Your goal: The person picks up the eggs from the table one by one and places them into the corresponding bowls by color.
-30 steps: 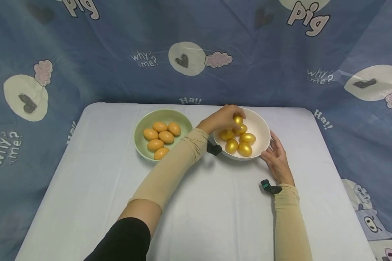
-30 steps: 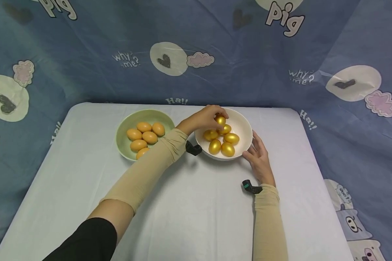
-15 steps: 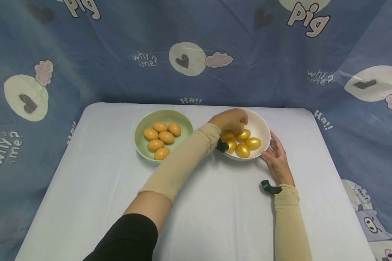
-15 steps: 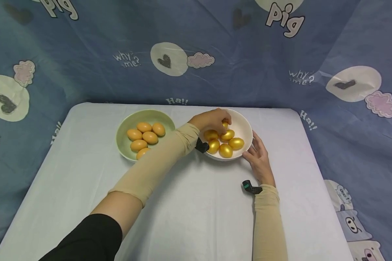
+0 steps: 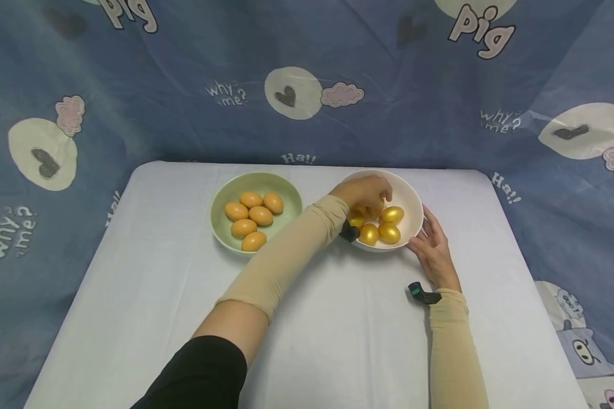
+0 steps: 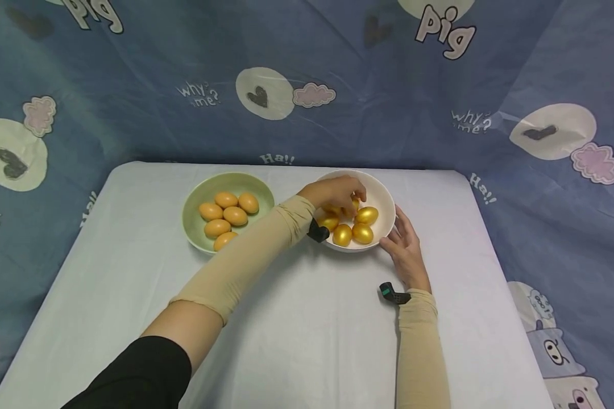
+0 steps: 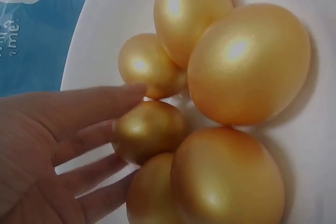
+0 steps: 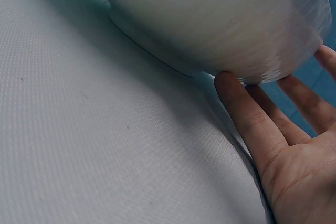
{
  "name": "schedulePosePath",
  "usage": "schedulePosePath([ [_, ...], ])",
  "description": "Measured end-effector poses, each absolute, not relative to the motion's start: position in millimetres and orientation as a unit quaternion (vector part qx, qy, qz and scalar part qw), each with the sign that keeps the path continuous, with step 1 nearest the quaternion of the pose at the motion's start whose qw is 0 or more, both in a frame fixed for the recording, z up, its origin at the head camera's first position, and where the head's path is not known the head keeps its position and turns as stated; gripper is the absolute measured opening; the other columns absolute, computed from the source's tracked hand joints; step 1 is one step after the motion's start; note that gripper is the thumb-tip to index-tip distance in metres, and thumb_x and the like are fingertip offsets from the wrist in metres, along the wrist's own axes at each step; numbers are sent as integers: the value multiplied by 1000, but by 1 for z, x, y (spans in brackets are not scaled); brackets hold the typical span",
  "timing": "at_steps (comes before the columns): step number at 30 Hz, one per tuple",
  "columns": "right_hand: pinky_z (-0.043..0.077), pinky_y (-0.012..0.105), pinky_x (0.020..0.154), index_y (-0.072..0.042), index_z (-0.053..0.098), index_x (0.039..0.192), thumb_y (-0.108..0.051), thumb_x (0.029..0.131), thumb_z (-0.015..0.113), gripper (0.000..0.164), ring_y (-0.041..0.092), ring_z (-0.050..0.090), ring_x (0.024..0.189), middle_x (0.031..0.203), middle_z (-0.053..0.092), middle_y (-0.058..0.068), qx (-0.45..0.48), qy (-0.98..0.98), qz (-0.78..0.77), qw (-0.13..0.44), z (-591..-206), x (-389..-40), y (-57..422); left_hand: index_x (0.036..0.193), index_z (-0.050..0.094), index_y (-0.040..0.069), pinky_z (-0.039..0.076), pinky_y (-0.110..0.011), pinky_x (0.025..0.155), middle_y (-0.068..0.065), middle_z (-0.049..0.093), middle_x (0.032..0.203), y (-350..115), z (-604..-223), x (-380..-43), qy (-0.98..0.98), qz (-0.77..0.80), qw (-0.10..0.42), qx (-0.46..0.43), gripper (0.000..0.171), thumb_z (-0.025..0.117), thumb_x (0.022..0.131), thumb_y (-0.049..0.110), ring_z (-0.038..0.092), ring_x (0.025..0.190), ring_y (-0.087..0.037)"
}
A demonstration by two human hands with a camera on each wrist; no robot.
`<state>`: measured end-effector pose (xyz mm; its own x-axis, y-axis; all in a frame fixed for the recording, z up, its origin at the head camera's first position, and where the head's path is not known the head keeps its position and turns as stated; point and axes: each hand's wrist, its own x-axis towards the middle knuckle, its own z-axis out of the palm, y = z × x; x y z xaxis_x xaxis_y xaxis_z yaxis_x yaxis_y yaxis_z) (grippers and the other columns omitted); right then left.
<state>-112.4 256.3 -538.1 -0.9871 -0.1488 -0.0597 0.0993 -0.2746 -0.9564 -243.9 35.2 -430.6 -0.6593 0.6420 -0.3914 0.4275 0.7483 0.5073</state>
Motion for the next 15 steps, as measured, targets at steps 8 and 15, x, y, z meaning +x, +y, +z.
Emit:
schedulePosePath([
  [8, 53, 28, 106, -28, 26, 165, 2, 97, 61, 82, 33, 23, 160, 174, 18, 6, -13, 597, -798, 84, -541, -113, 260, 135, 67, 14, 46, -26, 105, 1, 68, 129, 23, -437, -239, 883, 210, 265, 326, 44, 73, 92, 21, 57, 111, -15],
  [15, 54, 26, 105, -25, 25, 165, 1, 97, 63, 83, 33, 25, 159, 174, 19, 9, -7, 619, -781, 87, -534, -105, 270, 138, 64, 10, 43, -30, 113, -7, 64, 136, -2, -443, -213, 863, 217, 249, 383, 45, 73, 97, 25, 56, 125, -20],
])
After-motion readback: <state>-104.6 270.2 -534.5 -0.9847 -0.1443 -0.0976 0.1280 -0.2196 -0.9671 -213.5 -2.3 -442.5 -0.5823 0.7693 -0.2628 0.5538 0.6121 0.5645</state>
